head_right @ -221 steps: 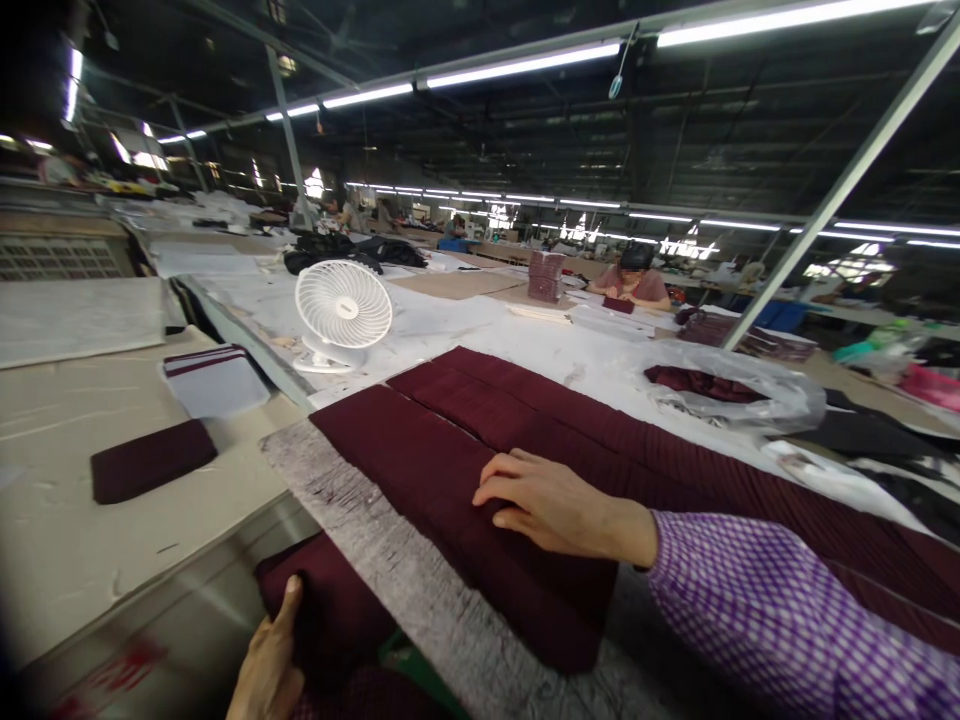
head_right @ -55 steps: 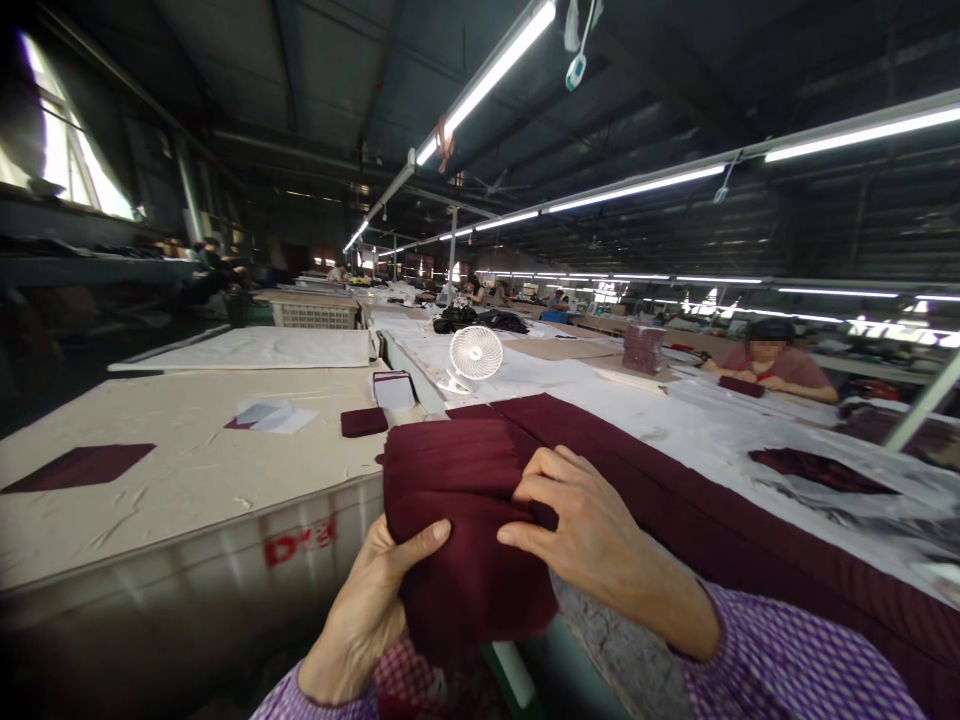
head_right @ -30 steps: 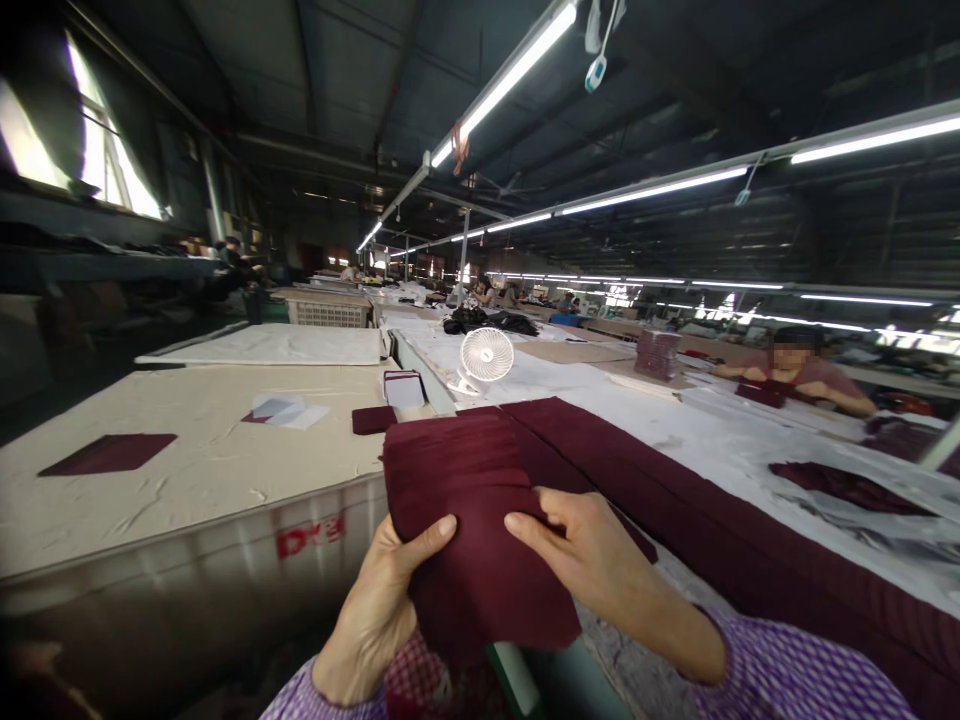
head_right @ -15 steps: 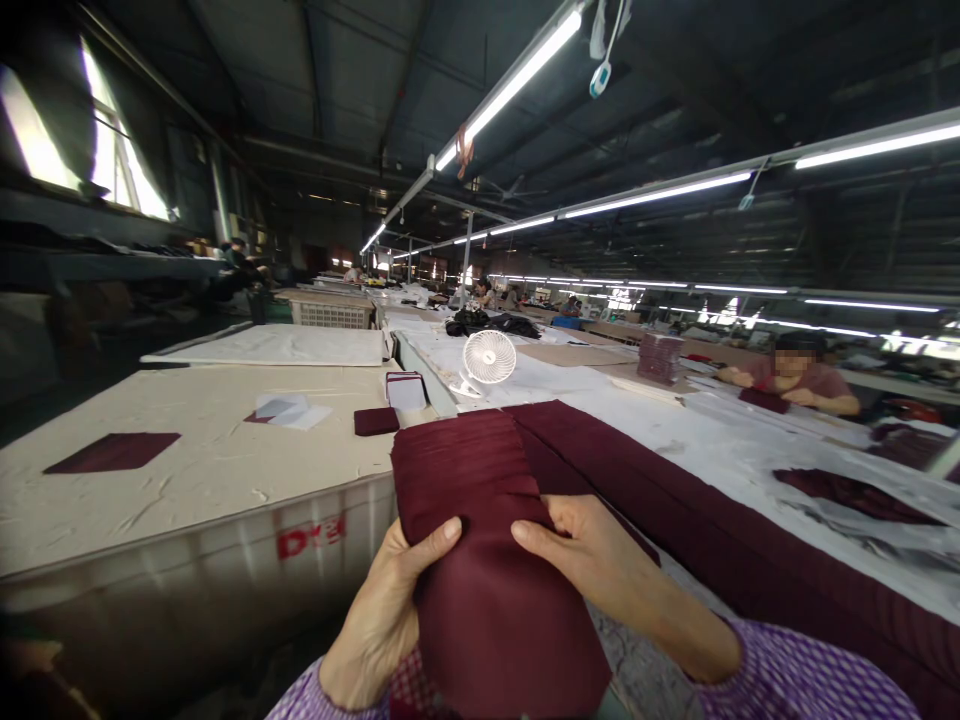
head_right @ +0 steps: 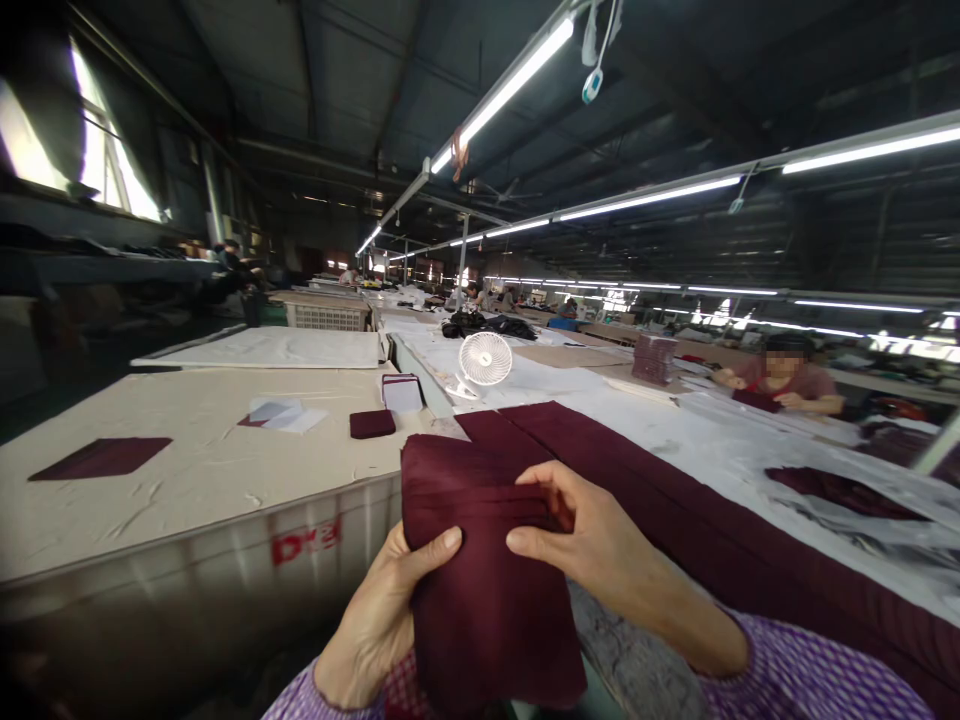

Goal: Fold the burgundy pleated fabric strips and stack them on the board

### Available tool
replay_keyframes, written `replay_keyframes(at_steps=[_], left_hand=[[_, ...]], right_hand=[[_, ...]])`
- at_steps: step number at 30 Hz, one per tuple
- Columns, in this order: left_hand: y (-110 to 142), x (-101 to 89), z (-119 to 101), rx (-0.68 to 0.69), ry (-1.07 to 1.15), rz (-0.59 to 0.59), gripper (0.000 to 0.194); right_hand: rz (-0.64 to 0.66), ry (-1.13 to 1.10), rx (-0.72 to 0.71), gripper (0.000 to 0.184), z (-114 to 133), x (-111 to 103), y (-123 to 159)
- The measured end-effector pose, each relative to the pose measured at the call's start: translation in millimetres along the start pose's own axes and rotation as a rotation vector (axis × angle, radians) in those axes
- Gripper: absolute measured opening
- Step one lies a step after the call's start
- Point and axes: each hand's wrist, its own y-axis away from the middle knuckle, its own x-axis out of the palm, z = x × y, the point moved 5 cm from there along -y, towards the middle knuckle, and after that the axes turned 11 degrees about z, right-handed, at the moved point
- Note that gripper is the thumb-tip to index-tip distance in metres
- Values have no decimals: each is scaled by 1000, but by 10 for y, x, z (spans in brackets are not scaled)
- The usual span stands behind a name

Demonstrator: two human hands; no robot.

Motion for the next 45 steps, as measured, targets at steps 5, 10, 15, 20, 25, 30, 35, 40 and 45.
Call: replay_keyframes(at_steps=[5, 10, 15, 20, 25, 30, 35, 40, 45], left_hand=[[9, -2, -4, 22, 21, -11, 21], [6, 13, -13, 14, 29, -10, 24], [0, 22, -32, 0, -16, 27, 23], [12, 9, -20, -6, -45, 28, 19], [19, 5, -24, -8, -86, 37, 18], [1, -22, -31, -10, -113, 8, 19], [-7, -4, -44, 33, -57, -38, 21], [27, 4, -72, 81, -11, -78, 20], [36, 3, -103, 116, 5, -88, 18]], right_hand=[[-86, 176, -41, 23, 51, -22, 10], [-164, 163, -83, 17, 31, -44, 26], [-213, 199, -173, 27, 88, -60, 53], [-104, 99, -134, 32, 50, -29, 27], [-3, -74, -51, 41, -1, -4, 11], [39, -174, -3, 41, 43, 10, 15], [47, -153, -71, 33, 92, 70, 5], [14, -59, -82, 26, 83, 113, 8], [100, -71, 7, 22, 76, 175, 21]])
